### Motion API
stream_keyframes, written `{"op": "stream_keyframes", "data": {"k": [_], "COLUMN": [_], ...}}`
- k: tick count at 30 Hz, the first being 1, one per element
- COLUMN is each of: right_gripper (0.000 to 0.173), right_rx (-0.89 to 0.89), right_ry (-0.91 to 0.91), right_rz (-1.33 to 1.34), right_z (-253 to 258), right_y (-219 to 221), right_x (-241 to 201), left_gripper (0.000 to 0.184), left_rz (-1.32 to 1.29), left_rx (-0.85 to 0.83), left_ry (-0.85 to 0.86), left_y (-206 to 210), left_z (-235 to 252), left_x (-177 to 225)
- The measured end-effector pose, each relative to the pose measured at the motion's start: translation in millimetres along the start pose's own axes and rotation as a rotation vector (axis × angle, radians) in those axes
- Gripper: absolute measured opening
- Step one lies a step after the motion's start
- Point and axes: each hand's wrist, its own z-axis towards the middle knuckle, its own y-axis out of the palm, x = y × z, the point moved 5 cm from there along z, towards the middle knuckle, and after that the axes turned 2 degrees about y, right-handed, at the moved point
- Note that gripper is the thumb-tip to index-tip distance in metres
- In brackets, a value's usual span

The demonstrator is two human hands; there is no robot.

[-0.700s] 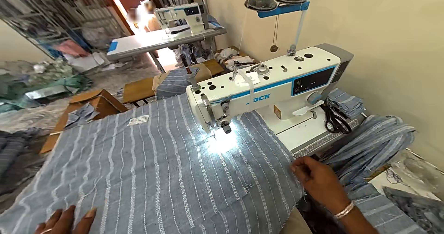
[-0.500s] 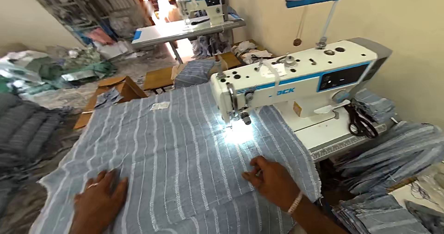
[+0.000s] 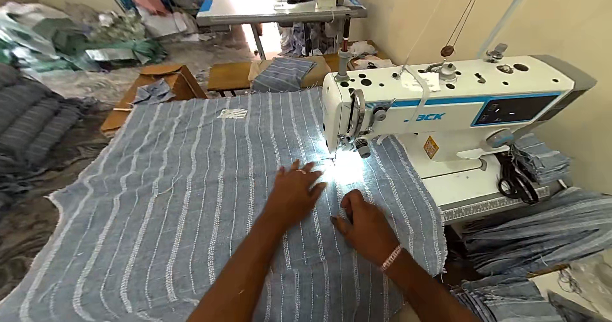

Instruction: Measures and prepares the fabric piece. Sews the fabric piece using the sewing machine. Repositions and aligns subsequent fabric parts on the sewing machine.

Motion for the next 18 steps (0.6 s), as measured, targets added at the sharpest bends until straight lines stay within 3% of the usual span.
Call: {"op": "stream_keyframes", "data": {"k": [4, 10, 18], "right_gripper": [0.032, 0.028, 0.030], "right_rx": [0.086, -0.096, -0.226], "right_ry": [-0.035, 0.264, 0.315], "right_rz": [0.341, 0.857, 0.449], "right_z": [-22.4, -30.1, 6.3], "right_y": [7.6, 30.6, 9.5], "right_x": [28.8, 47.7, 33.4], "left_gripper": [0.068, 0.078, 0.089], "left_rz": [0.098, 0.152, 0.171], "left_rx": [-0.156, -0.123, -0.020], "left_ry": [-0.079, -0.112, -0.100], "left_y": [24.1, 29.3, 32.7], "left_z": [5.1, -1.3, 27.3], "left_x": [9.9, 14.4, -7.5]}}
